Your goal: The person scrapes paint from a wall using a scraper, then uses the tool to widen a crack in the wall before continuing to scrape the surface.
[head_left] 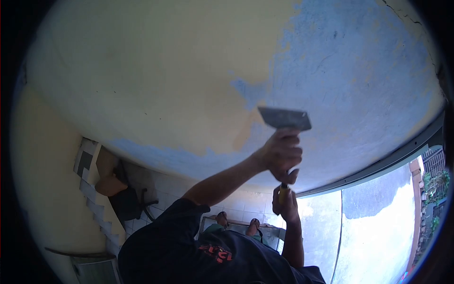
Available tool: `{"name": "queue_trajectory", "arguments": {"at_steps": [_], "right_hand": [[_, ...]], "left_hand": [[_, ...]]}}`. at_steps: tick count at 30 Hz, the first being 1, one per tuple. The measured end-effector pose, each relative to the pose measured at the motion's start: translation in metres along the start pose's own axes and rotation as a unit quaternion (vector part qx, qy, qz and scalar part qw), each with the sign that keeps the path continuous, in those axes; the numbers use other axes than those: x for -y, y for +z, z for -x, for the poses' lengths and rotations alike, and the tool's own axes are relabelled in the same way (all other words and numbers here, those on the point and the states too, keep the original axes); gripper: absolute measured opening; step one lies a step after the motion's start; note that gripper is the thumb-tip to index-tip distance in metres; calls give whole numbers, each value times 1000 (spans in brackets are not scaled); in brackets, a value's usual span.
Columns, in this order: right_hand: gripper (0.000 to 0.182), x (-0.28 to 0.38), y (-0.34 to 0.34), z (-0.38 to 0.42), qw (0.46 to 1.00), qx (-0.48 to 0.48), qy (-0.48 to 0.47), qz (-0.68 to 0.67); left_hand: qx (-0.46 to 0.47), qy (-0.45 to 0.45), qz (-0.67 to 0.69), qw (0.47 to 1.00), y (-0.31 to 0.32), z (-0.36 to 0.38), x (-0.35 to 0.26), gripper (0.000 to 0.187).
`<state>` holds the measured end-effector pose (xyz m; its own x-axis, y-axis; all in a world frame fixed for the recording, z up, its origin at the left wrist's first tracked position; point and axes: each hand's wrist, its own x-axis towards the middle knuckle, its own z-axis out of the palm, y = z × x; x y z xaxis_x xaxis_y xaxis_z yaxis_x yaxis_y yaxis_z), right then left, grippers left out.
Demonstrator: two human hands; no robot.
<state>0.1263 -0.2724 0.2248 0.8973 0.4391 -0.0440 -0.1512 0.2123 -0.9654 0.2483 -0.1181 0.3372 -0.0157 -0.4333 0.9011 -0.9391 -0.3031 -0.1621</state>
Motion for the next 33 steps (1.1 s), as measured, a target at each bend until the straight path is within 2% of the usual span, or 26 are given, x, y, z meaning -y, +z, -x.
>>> {"name": "queue_trajectory", "arguments": {"at_steps": [2,5,11,15,17,22,26,29,33], "right_hand": [[57,-27,-5,19,999,-8,51,-17],[50,-58,6,30,984,-85,117,-105],[54,-55,2,3,989,-108,90,-45],[56,-65,1,2,986,-110,106,-65],[58,-66,-4,-1,989,-124,84,-18],[59,-33,-1,-4,993,-99,61,3],[62,-12,6,-22,996,-83,34,-30],[54,2,12,-31,995,-63,16,-71],[57,-9,3,-14,996,-57,33,-61]], "left_hand": [[64,-75,19,995,16,36,-16,22],[75,-100,65,990,39,61,-20,20],[97,-96,56,989,47,73,2,20],[117,-96,60,987,48,75,5,20],[82,-89,41,992,52,73,6,24],[70,-66,31,995,38,45,10,26],[55,-46,4,997,21,17,25,26],[37,-34,8,999,10,-3,36,25],[31,-42,38,998,18,13,22,21]]}}
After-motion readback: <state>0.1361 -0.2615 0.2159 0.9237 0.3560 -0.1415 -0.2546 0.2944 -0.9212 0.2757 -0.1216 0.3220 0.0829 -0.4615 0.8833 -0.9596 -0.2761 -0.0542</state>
